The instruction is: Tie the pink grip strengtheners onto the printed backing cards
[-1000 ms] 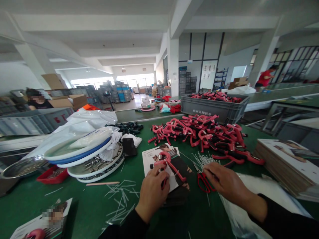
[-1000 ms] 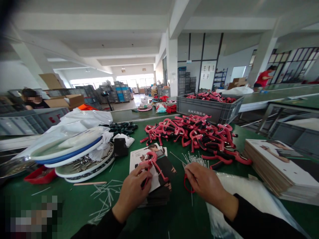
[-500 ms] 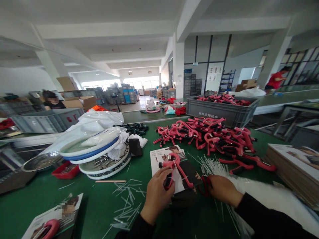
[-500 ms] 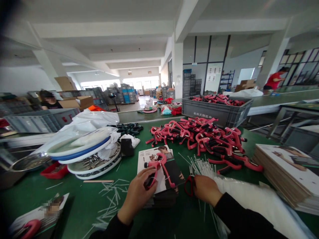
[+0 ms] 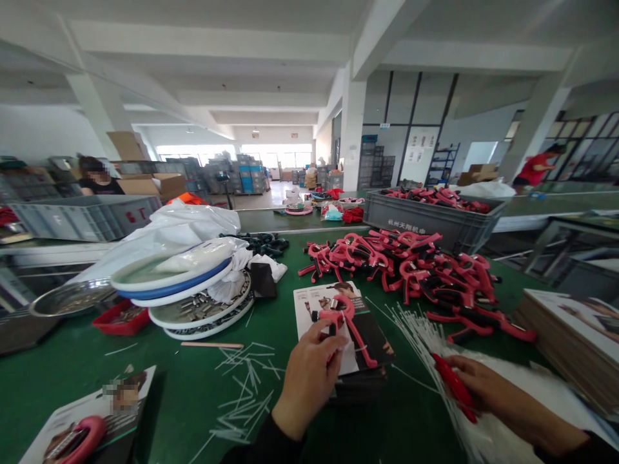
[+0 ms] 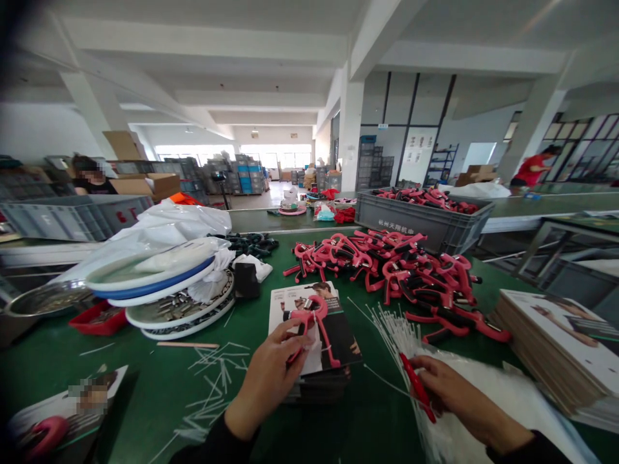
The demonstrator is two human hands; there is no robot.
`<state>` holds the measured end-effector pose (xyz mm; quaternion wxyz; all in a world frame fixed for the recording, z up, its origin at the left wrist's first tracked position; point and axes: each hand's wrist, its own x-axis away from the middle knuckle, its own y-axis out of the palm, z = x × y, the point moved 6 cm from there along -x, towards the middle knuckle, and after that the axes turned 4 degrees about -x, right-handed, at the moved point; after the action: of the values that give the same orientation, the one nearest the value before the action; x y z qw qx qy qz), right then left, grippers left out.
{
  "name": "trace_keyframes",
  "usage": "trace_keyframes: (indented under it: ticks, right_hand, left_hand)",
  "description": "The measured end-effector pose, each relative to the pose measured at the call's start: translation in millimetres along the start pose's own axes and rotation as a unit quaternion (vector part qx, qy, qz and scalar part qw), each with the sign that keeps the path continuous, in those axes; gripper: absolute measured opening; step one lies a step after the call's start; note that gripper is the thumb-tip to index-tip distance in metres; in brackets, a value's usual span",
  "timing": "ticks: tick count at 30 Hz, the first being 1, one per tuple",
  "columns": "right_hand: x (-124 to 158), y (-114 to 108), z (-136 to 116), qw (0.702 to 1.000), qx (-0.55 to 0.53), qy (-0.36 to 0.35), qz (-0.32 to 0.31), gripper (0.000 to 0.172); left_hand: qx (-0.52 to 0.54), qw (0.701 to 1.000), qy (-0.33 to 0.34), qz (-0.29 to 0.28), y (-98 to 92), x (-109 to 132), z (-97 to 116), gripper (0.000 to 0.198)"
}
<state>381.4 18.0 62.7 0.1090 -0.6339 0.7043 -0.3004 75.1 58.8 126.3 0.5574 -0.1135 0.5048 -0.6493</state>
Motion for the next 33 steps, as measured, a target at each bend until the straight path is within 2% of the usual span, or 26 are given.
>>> trace_keyframes:
  ticks: [2,4,6,8,11,14,16,18,20,22,24,30,33]
  right_hand:
    - [7.7,7.1,2.1,0.995,-0.090,0.037,-0.030,0.037]
    - [11.9,16.2,-1.0,0.977,-0.197,0.059,-0.064,0.039]
    - [12.4,19.9,-8.0,0.960,-0.267,0.047,-0.069,0.042]
    - [11.1,19.4,-16.9,0.958,-0.278,0.018,-0.061,0.049]
    - [10.8,15.1,-39.2,0.978,-0.200,-0.043,-0.040,0.062]
    - [16.2,15.4,-77.3,0.991,-0.040,-0.123,-0.043,0.054]
    - [21.8,22.0,-107.3,0.975,0.098,-0.188,-0.065,0.045]
    - [25.1,31.3,-134.7,0.941,0.219,-0.245,-0.081,0.038]
    - [22.3,39.4,-156.0,0.907,0.313,-0.271,-0.076,0.032]
    - [14.4,45.3,-172.1,0.883,0.376,-0.274,-0.068,0.032]
    - [4.8,49.7,-183.6,0.872,0.404,-0.265,-0.081,0.037]
    - [-13.6,54.0,-200.1,0.869,0.417,-0.226,-0.139,0.038]
    - [-17.0,57.4,-196.2,0.888,0.384,-0.147,-0.206,0.043]
  left_hand:
    - [-0.033,0.999,0.009,-0.029,0.2,-1.9,6.5,0.022]
    - [-0.065,0.997,0.002,-0.045,0.6,-3.5,9.8,0.018]
    - [-0.097,0.994,-0.006,-0.053,1.4,-5.1,11.9,0.016]
    - [-0.124,0.990,-0.009,-0.066,2.5,-7.3,13.2,0.018]
    - [-0.137,0.986,0.007,-0.099,3.6,-11.1,14.9,0.023]
    - [-0.124,0.986,0.022,-0.111,2.0,-13.7,14.6,0.022]
    - [-0.113,0.988,0.017,-0.103,1.0,-13.0,12.8,0.022]
    - [-0.101,0.991,0.006,-0.091,2.1,-9.6,11.6,0.019]
    - [-0.090,0.993,-0.019,-0.071,4.4,-5.2,11.6,0.014]
    - [-0.092,0.993,-0.062,-0.033,5.7,-1.9,12.3,0.017]
    - [-0.113,0.988,-0.100,0.009,6.1,-1.3,15.3,0.021]
    - [-0.156,0.978,-0.121,0.061,9.4,-13.1,24.1,0.016]
    - [-0.151,0.978,-0.126,0.063,9.8,-16.5,21.4,0.014]
